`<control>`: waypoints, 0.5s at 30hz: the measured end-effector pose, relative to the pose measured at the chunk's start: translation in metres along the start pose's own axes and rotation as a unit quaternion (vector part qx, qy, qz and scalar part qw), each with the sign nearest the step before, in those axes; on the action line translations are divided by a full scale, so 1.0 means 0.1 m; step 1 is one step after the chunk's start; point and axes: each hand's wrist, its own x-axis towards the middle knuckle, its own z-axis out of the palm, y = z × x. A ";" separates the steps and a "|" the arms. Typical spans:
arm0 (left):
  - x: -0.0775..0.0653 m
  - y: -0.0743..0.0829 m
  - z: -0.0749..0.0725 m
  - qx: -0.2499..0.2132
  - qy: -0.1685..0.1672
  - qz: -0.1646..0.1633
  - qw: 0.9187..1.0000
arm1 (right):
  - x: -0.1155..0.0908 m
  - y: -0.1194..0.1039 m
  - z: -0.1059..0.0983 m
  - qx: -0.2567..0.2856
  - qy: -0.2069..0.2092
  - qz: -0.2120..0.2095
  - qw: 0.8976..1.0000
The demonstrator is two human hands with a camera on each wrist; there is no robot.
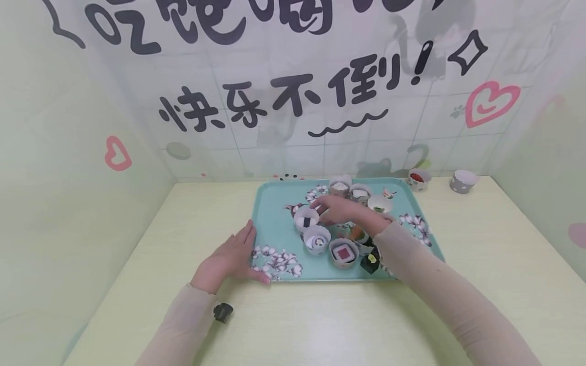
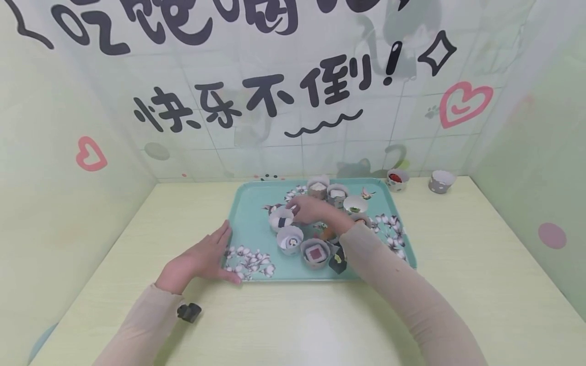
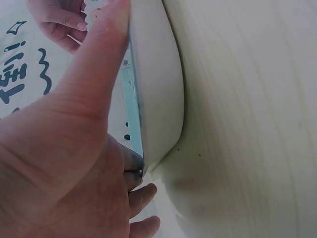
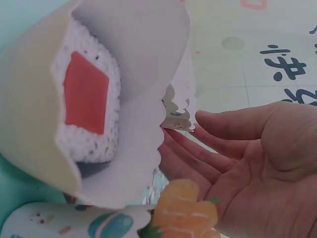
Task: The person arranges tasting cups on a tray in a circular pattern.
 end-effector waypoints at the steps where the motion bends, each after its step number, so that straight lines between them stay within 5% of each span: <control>1: 0.00 0.00 0.00 0.000 0.000 0.000 1.000 | 0.00 0.00 0.00 0.005 -0.002 -0.001 1.000; 15: 0.02 -0.01 0.01 0.003 0.000 -0.002 1.000 | -0.08 0.03 -0.12 0.058 0.016 -0.006 0.998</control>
